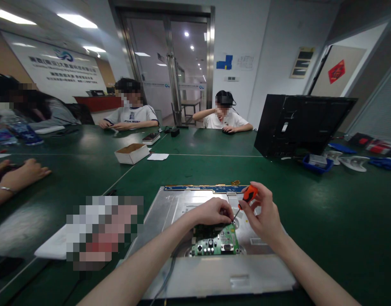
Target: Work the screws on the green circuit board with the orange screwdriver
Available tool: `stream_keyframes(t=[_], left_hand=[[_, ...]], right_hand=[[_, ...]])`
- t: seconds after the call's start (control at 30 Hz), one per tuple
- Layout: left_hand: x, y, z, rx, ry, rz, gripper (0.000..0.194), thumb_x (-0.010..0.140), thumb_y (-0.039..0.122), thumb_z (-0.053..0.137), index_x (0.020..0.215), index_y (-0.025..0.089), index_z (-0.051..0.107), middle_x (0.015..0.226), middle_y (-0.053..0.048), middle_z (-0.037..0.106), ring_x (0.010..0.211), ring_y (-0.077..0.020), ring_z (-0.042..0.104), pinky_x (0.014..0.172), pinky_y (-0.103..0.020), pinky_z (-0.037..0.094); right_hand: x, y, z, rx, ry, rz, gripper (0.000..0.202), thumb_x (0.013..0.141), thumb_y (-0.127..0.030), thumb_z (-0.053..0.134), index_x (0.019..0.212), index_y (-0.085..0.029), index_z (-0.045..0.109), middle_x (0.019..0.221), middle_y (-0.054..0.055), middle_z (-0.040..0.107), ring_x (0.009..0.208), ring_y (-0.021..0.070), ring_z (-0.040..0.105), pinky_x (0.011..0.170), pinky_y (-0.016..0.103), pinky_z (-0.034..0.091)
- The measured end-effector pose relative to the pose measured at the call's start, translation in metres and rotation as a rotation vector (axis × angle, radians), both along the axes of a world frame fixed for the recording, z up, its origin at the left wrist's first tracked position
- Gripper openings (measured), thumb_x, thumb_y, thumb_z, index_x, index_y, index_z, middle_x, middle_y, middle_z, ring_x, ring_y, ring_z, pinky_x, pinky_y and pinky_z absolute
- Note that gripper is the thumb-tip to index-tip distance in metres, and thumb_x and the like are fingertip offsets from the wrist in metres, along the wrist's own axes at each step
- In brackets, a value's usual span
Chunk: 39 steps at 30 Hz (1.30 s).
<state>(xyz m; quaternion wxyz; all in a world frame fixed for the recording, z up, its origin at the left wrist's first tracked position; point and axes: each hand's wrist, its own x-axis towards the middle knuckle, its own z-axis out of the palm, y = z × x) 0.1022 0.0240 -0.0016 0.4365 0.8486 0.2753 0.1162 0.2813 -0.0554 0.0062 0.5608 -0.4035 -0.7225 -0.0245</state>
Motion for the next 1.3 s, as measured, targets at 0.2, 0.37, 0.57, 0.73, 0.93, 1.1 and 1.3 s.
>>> stream_keyframes(t=[0.2,0.37,0.57,0.73,0.93,1.1,1.3], left_hand=[[0.000,0.000,0.001,-0.005,-0.007,-0.004,0.009,0.074,0.007,0.068,0.076,0.014,0.074,0.068,0.003,0.063,0.065,-0.0124,0.055,0.064,-0.020,0.041],[0.000,-0.001,0.001,-0.009,-0.007,0.013,0.007,0.075,0.010,0.069,0.076,0.015,0.074,0.067,0.003,0.062,0.065,-0.0121,0.055,0.064,-0.020,0.041],[0.000,-0.001,-0.001,-0.010,0.000,0.018,0.008,0.074,0.008,0.070,0.076,0.015,0.074,0.066,0.004,0.062,0.063,-0.0116,0.054,0.065,-0.020,0.042],[0.000,-0.001,0.000,-0.003,0.002,0.025,0.011,0.073,0.007,0.070,0.078,0.015,0.074,0.071,0.003,0.065,0.066,-0.0121,0.055,0.066,-0.020,0.042],[0.000,0.000,-0.001,-0.012,0.005,0.023,0.011,0.074,0.008,0.070,0.081,0.014,0.075,0.073,0.001,0.067,0.068,-0.0131,0.057,0.067,-0.021,0.043],[0.000,-0.001,0.000,-0.015,0.003,0.026,0.011,0.074,0.008,0.069,0.081,0.014,0.075,0.073,0.002,0.067,0.068,-0.0126,0.057,0.067,-0.020,0.043],[0.000,-0.001,0.001,-0.018,0.004,0.023,0.010,0.073,0.008,0.070,0.080,0.014,0.075,0.070,0.002,0.065,0.065,-0.0120,0.055,0.066,-0.020,0.043]], right_hand=[[-0.002,0.000,0.003,0.055,-0.024,0.017,0.041,0.098,-0.020,0.056,0.136,-0.031,0.044,0.099,0.004,0.059,0.062,0.0122,0.062,0.045,0.021,0.054],[-0.005,-0.005,0.008,0.021,-0.060,0.008,0.043,0.101,-0.016,0.047,0.141,-0.032,0.045,0.109,0.007,0.057,0.067,0.0129,0.064,0.050,0.024,0.057],[-0.005,-0.003,0.004,0.018,-0.032,0.002,0.042,0.101,-0.019,0.047,0.142,-0.027,0.041,0.099,0.006,0.063,0.064,0.0140,0.065,0.048,0.024,0.056],[-0.001,0.001,-0.002,0.028,0.028,-0.021,0.040,0.096,-0.025,0.061,0.131,-0.025,0.042,0.085,0.001,0.064,0.056,0.0134,0.063,0.043,0.022,0.052],[-0.003,0.001,-0.002,0.039,0.046,0.007,0.037,0.096,-0.023,0.059,0.128,-0.025,0.041,0.092,0.004,0.067,0.060,0.0133,0.065,0.044,0.021,0.052],[-0.004,0.000,-0.003,0.016,0.063,0.020,0.040,0.097,-0.023,0.056,0.132,-0.025,0.038,0.101,0.008,0.067,0.070,0.0161,0.068,0.047,0.023,0.054],[-0.003,0.000,-0.002,0.008,0.048,0.012,0.041,0.099,-0.022,0.053,0.135,-0.026,0.035,0.104,0.009,0.065,0.071,0.0169,0.068,0.048,0.024,0.055]])
